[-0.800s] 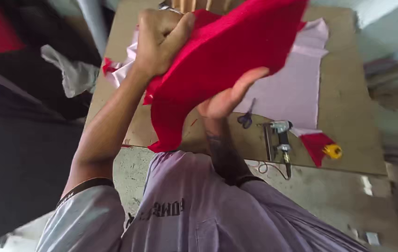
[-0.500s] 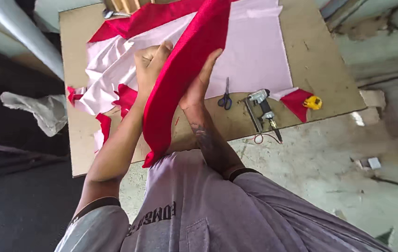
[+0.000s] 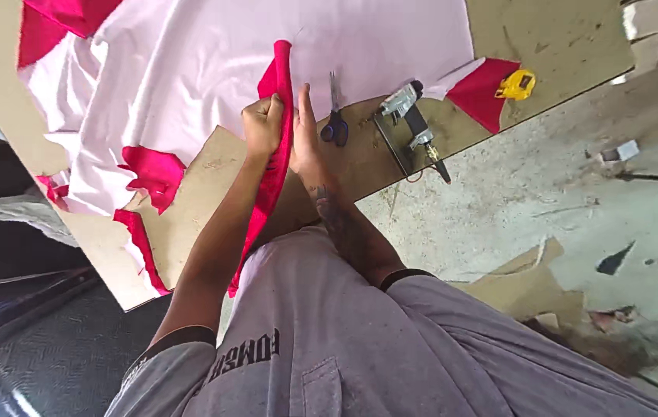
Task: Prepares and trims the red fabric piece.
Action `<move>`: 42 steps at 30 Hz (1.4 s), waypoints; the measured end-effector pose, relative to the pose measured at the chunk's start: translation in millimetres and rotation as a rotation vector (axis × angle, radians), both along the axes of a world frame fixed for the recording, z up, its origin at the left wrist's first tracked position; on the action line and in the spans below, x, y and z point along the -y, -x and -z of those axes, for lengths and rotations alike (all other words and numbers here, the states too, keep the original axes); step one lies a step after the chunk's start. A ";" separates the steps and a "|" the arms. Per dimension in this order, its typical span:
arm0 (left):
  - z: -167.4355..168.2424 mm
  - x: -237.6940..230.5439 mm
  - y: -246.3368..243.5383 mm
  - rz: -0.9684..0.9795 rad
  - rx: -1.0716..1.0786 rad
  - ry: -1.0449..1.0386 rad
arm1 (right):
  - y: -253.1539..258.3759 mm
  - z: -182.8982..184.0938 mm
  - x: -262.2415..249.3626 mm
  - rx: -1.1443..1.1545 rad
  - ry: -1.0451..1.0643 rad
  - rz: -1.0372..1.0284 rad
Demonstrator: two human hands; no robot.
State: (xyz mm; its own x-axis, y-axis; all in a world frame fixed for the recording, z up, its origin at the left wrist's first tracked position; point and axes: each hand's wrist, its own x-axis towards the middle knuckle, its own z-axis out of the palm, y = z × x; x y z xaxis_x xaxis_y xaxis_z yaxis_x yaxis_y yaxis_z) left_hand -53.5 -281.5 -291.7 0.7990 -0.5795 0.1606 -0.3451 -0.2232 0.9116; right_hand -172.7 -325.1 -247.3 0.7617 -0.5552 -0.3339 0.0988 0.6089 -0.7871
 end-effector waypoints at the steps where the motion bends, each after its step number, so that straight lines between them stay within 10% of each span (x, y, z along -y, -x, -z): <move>1: 22.3 -2.1 -1.5 -0.019 -0.011 -0.053 | 5.1 8.1 8.2 -0.001 -0.006 -0.073; 10: 120.0 -4.5 35.0 0.009 0.388 -0.511 | 91.0 59.8 74.3 -0.216 0.011 -0.250; 16: 137.6 -5.5 33.9 -0.020 0.482 -0.455 | 184.9 92.8 229.1 -0.899 0.956 -0.171; 21: 138.9 -9.2 38.3 -0.053 0.460 -0.440 | 170.6 101.1 267.1 -1.184 1.153 -0.402; 30: 136.2 -14.6 31.9 -0.112 0.408 -0.429 | 135.4 55.8 267.9 -0.758 0.768 -0.667; 42: 139.3 -17.9 32.4 -0.130 0.303 -0.391 | 2.1 43.0 139.9 -0.453 1.436 -1.339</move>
State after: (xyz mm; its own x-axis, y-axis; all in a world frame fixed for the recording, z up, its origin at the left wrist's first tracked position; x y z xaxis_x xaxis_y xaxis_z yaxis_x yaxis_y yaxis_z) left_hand -86.0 -263.5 -431.0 0.8199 -0.5411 0.1871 -0.5274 -0.5867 0.6145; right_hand -174.8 -465.1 -290.4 0.8445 0.1946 -0.4989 -0.1023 -0.8558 -0.5070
